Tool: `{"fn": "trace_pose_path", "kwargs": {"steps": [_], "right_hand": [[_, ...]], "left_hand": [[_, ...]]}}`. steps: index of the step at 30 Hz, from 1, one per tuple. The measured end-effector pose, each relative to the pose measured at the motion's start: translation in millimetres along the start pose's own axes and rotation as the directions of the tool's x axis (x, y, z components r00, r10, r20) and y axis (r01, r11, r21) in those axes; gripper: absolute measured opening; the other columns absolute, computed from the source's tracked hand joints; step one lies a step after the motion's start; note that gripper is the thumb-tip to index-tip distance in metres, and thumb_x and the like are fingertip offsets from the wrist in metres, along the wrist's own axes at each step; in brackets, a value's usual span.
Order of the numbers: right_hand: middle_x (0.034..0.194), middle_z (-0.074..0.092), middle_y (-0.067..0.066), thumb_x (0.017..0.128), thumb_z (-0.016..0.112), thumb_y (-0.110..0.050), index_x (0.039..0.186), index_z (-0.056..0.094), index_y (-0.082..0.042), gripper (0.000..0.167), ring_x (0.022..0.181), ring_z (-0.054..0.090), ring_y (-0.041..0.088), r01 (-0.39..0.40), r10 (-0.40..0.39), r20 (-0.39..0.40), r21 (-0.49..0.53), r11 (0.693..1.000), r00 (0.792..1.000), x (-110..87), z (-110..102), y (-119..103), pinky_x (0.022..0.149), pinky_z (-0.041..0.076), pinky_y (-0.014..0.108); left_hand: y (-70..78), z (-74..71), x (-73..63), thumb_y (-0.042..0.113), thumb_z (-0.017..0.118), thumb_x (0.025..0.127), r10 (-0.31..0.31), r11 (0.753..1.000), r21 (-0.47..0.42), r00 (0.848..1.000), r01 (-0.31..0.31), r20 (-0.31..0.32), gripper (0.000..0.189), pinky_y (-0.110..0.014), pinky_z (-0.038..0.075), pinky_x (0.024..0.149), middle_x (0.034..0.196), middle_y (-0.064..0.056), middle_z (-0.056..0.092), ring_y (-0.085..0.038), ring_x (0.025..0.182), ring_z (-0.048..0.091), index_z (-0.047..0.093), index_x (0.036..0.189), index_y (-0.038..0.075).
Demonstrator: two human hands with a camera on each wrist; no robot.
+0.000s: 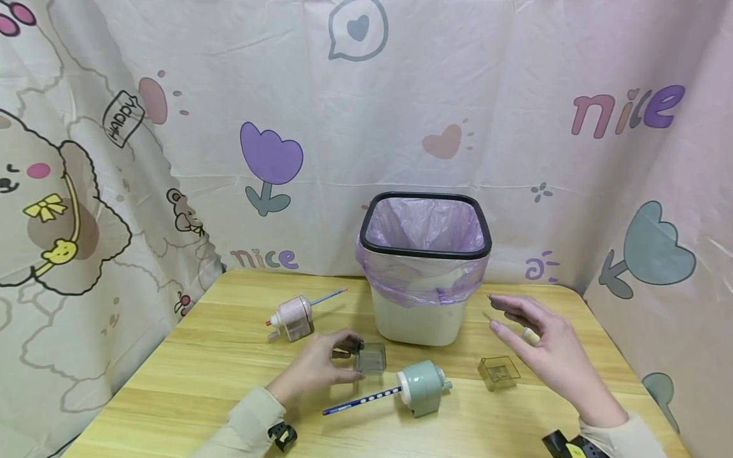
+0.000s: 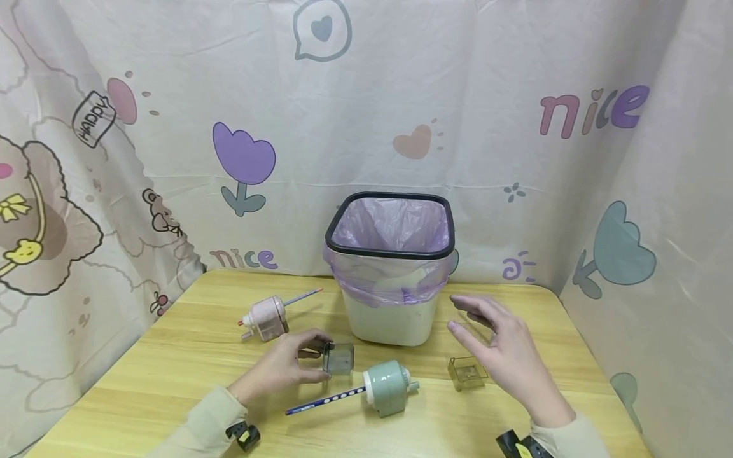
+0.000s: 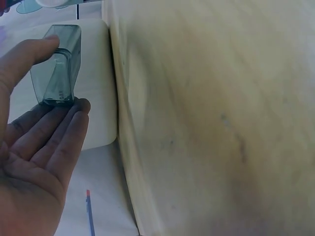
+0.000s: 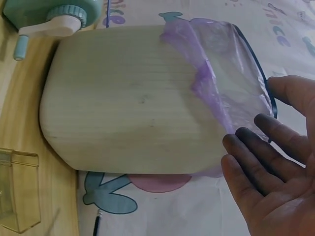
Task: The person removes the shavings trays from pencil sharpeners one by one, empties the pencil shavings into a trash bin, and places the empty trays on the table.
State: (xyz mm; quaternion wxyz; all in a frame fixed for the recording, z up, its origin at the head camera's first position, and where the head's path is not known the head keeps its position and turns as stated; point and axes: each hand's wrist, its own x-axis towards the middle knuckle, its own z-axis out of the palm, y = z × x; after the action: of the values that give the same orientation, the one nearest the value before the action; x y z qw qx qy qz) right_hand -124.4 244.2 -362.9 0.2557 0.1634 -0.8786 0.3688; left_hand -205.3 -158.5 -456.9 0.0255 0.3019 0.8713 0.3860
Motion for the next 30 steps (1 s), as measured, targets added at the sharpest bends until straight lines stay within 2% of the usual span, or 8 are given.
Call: {"fn": "trace_pose_path", "kwargs": {"steps": [6,12,18,23,30], "right_hand": [[0.130,0.077,0.008,0.097,0.081,-0.016,0.137,0.071,-0.017,0.041,0.114,0.063,-0.013,-0.003,0.003,0.018,0.011,1.000,1.000,-2.8,7.0,3.7,0.102,0.043,-0.003],[0.129,0.077,0.007,0.097,0.081,-0.017,0.137,0.072,-0.018,0.041,0.115,0.066,-0.007,-0.007,0.007,0.028,0.019,1.000,1.000,-4.3,12.9,7.1,0.102,0.043,-0.002],[0.129,0.077,0.006,0.097,0.081,-0.017,0.137,0.072,-0.020,0.041,0.115,0.065,-0.008,-0.011,0.010,0.041,0.020,1.000,0.999,-5.0,16.3,9.0,0.102,0.043,-0.002],[0.131,0.076,0.004,0.098,0.080,-0.021,0.137,0.071,-0.022,0.040,0.116,0.066,-0.006,-0.026,0.025,0.058,0.005,1.000,0.998,-4.8,17.7,8.5,0.102,0.042,-0.003],[0.131,0.076,0.002,0.099,0.080,-0.025,0.137,0.071,-0.023,0.039,0.116,0.072,0.008,-0.035,0.037,0.076,-0.026,0.999,0.996,-4.0,19.0,7.7,0.101,0.042,-0.002]], "left_hand": [[-2.0,3.7,-0.5,0.029,0.094,0.080,-0.019,0.999,-0.026,1.000,0.020,0.024,0.064,-0.036,0.063,0.103,0.129,-0.003,0.078,-0.022,0.116,0.076,0.067,0.136,0.012],[-4.3,7.1,1.5,0.027,0.095,0.080,0.009,1.000,-0.029,0.999,-0.008,0.044,0.061,-0.043,0.063,0.105,0.128,-0.006,0.078,-0.024,0.115,0.076,0.068,0.132,0.011],[-4.1,7.9,3.5,0.027,0.096,0.079,0.014,1.000,-0.025,0.997,-0.013,0.072,0.060,-0.047,0.062,0.106,0.129,-0.007,0.077,-0.026,0.117,0.076,0.069,0.130,0.011],[-3.8,8.8,5.0,0.026,0.096,0.079,0.016,1.000,-0.003,0.995,-0.016,0.098,0.059,-0.045,0.061,0.108,0.129,-0.006,0.078,-0.024,0.117,0.076,0.069,0.129,0.011],[-1.7,11.7,8.6,0.025,0.096,0.078,0.034,0.997,0.068,0.990,-0.044,0.138,0.059,-0.041,0.061,0.109,0.129,-0.005,0.077,-0.020,0.117,0.075,0.070,0.129,0.011]]}}
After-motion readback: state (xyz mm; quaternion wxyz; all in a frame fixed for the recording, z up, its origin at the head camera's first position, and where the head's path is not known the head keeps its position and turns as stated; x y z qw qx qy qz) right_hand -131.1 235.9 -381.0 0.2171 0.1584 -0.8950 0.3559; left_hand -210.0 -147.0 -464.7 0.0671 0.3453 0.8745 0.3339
